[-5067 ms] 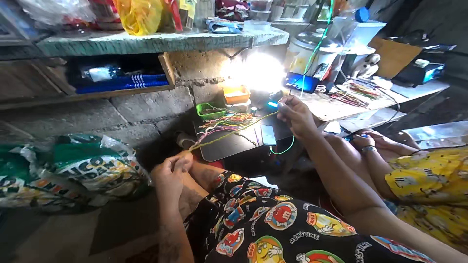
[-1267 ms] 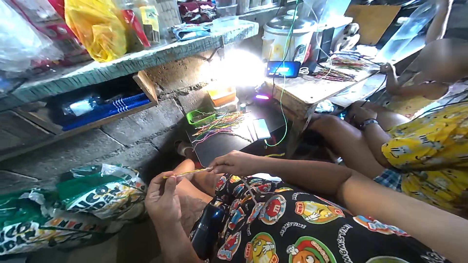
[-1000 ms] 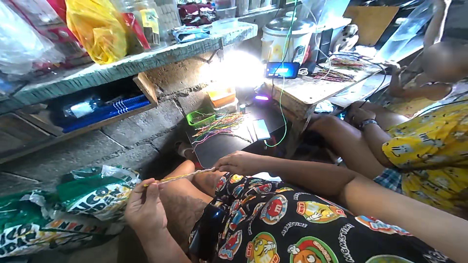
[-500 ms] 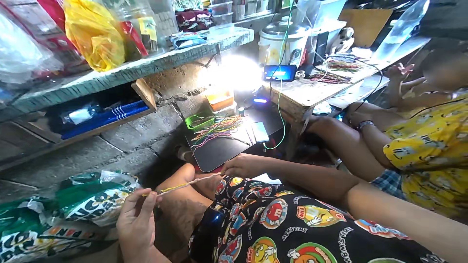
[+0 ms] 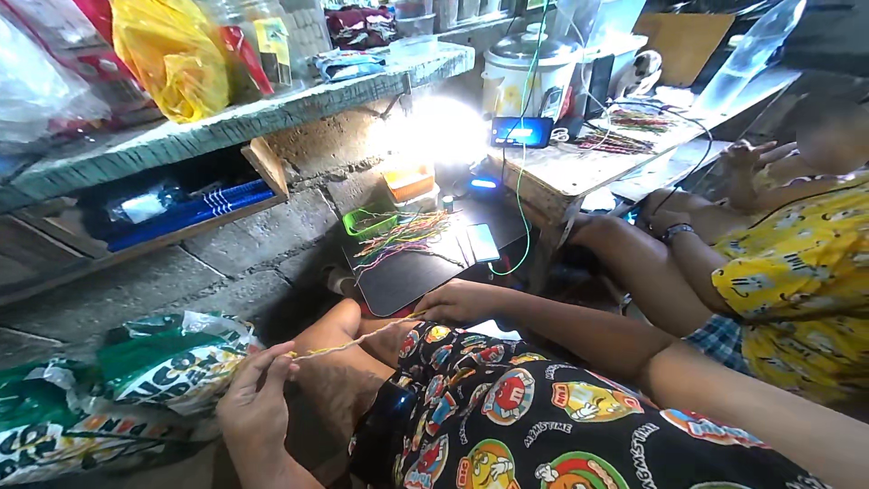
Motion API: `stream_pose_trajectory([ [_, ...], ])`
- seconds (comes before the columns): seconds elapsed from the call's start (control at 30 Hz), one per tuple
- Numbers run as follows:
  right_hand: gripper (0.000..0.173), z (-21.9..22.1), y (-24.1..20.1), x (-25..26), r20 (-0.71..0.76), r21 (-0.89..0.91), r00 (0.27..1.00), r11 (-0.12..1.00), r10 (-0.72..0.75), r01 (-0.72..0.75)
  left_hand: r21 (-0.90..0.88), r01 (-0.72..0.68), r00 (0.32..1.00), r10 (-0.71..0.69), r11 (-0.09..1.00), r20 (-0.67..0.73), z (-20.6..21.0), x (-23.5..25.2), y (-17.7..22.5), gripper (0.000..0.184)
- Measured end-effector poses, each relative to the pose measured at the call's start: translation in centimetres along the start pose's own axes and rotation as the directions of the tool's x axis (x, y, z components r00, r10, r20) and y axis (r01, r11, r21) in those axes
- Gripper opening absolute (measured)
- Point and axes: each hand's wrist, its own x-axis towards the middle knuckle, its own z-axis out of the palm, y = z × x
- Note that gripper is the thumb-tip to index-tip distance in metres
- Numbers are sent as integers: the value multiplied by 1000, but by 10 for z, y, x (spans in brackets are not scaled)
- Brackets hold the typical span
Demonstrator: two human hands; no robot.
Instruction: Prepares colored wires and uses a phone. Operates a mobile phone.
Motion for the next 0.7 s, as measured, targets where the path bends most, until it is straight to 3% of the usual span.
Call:
stream_pose_trajectory([
  [0.17, 33, 2, 11, -2, 1, -4, 999, 999, 48, -48, 69, -27, 993, 34, 997, -113, 8, 1, -2, 17],
  [0.27, 34, 7, 26, 6, -2, 8, 994, 994, 105, -105, 100, 15, 995, -5, 995, -102, 12, 1, -5, 20],
  [0.4, 34, 21, 67, 21, -43, -12, 986, 987, 161, -162, 67, 252, 964, -244, 965, -108, 38, 2, -19, 16],
  [0.5, 30, 28, 109, 32, -100, -42, 973, 976, 210, -215, 277, 420, 905, -421, 864, -58, 54, 23, -48, 22],
  [0.6, 29, 21, 128, 38, -195, -49, 925, 939, 325, -340, 282, 463, 861, -502, 840, 82, 83, 67, -75, 28],
  [0.7, 26, 15, 180, 50, -337, -108, 857, 888, 390, -447, 296, 504, 830, -550, 811, 94, 110, 104, -125, 26],
])
